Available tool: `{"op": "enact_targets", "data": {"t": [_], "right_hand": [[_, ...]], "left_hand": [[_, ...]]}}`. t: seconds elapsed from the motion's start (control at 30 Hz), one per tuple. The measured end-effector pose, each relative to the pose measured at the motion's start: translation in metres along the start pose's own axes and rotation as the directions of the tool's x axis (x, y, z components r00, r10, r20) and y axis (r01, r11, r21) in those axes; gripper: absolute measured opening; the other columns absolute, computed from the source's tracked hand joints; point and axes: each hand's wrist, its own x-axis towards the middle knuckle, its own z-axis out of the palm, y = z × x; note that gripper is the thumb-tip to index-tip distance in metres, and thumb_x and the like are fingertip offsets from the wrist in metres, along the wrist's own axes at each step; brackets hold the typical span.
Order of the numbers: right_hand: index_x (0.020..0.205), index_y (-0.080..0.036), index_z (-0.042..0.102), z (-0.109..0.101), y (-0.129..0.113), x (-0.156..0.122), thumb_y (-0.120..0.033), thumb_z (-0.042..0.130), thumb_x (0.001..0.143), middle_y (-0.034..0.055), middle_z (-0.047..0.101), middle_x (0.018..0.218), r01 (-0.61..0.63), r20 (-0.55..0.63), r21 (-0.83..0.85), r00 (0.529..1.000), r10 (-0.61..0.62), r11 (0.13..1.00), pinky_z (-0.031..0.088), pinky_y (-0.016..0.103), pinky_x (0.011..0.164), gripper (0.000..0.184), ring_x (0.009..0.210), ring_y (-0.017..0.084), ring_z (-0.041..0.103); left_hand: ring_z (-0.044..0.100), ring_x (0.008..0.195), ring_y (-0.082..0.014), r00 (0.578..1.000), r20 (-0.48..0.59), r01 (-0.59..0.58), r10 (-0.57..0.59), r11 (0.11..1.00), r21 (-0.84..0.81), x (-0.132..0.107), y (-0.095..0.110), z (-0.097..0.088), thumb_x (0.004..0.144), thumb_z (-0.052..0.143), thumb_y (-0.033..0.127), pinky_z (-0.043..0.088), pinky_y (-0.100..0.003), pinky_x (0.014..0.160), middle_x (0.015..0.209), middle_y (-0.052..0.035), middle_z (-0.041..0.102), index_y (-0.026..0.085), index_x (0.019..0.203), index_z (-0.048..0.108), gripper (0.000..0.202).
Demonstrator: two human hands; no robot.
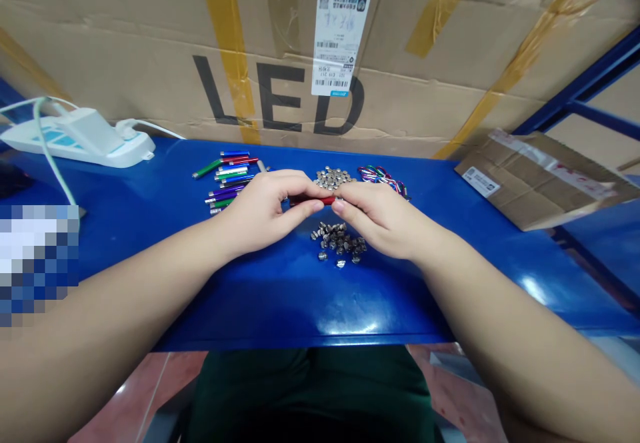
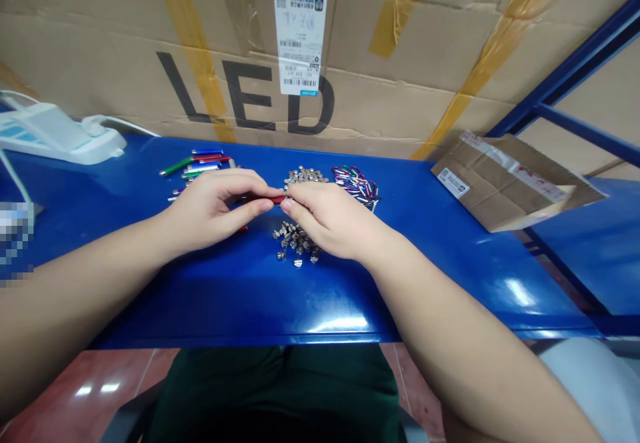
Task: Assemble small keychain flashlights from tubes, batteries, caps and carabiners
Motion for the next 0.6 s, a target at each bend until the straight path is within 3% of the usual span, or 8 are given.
{"op": "enact_targets", "data": {"t": [0.13, 0.4, 0.5, 0.6], "right_hand": [[0.079, -0.021, 0.052, -0.0003, 0.0013, -0.0009, -0.045, 0.045, 0.111, -0.0008, 0.052, 0.071, -0.078, 0.051, 0.115, 0.996, 0.073, 0.99, 0.036, 0.03, 0.068, 0.041, 0.068, 0.015, 0.047], [0.071, -0.022, 0.045, 0.0042, 0.0035, -0.0001, -0.063, 0.049, 0.106, -0.0039, 0.039, 0.066, -0.256, 0.114, 0.428, 0.967, 0.229, 0.867, 0.03, 0.029, 0.062, 0.054, 0.063, 0.013, 0.036], [0.072, -0.022, 0.045, 0.0068, 0.0035, 0.0002, -0.061, 0.049, 0.107, -0.0039, 0.04, 0.066, -0.254, 0.107, 0.427, 0.967, 0.231, 0.868, 0.031, 0.029, 0.062, 0.052, 0.064, 0.013, 0.036], [0.075, -0.022, 0.046, 0.0076, 0.002, 0.0001, -0.056, 0.046, 0.109, -0.0034, 0.042, 0.069, -0.22, 0.08, 0.365, 0.976, 0.205, 0.905, 0.033, 0.029, 0.064, 0.048, 0.066, 0.014, 0.04]], "left_hand": [[0.074, 0.091, -0.0195, 1.0, 0.02, -0.019, 0.019, 1.0, -0.001, -0.0008, -0.0008, 0.0014, 0.1, 0.066, 0.028, 0.057, -0.032, 0.085, 0.098, -0.0054, 0.08, 0.019, 0.107, 0.081, 0.018], [0.07, 0.086, -0.0168, 0.978, -0.035, -0.202, 0.205, 0.977, 0.066, -0.0014, -0.0017, 0.0028, 0.101, 0.067, 0.021, 0.054, -0.029, 0.081, 0.091, -0.0044, 0.075, 0.018, 0.106, 0.079, 0.013], [0.071, 0.089, -0.0177, 0.984, -0.039, -0.17, 0.173, 0.983, 0.068, -0.0018, -0.0027, 0.003, 0.1, 0.068, 0.023, 0.055, -0.03, 0.083, 0.094, -0.0046, 0.077, 0.018, 0.107, 0.078, 0.013], [0.073, 0.097, -0.0202, 0.999, -0.004, -0.048, 0.048, 0.998, 0.032, -0.0022, -0.003, 0.0033, 0.099, 0.069, 0.031, 0.055, -0.032, 0.088, 0.108, -0.0067, 0.079, 0.018, 0.117, 0.076, 0.023]]}}
